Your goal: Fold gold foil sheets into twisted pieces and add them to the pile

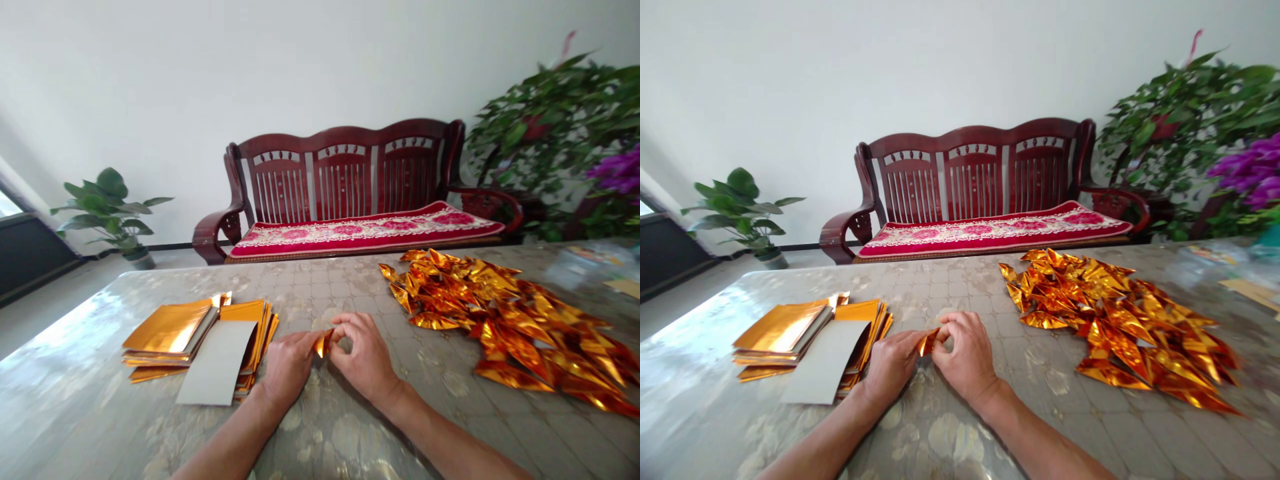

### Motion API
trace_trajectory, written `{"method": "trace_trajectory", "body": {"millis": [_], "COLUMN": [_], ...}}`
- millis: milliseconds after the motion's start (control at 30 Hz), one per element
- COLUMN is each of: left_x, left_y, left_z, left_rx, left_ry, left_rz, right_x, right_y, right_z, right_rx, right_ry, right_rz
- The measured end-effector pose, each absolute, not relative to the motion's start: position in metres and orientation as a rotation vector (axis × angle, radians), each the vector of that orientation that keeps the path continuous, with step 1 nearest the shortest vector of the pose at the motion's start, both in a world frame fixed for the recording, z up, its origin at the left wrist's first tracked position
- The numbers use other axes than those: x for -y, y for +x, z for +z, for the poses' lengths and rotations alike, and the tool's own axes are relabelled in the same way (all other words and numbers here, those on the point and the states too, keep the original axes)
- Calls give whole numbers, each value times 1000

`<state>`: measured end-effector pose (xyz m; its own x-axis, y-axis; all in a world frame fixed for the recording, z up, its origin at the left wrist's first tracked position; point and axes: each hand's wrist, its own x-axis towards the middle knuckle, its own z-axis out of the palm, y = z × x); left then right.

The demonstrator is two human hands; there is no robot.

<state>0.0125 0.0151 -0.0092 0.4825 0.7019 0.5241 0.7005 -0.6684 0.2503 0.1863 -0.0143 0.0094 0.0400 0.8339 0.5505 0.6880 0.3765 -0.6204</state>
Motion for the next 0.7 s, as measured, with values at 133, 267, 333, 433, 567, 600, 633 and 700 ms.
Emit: {"method": "trace_trajectory", "body": {"millis": [133,267,333,433,567,600,633,700], "left_x": [-16,-17,-17,-18,-19,-18,-18,-17], "left_y": [12,12,12,12,13,13,13,14], "left_z": [-9,-9,-10,-12,-13,-13,-13,-13], "left_rx": [-1294,-1312,-1304,-1296,-1298,-1298,-1301,-1305], "left_ry": [2655,2611,2590,2566,2553,2552,2551,2553], "left_rz": [931,932,946,969,1023,1026,1022,1011], "right_x": [13,11,10,10,13,14,15,17], "right_y": [188,189,189,190,191,191,190,188], "right_z": [9,8,6,6,10,11,12,13], "right_rx": [1684,1660,1651,1642,1643,1648,1656,1678], "right_ry": [-1350,-1314,-1303,-1303,-1302,-1306,-1314,-1338], "right_rz": [235,281,312,360,318,292,267,226]}}
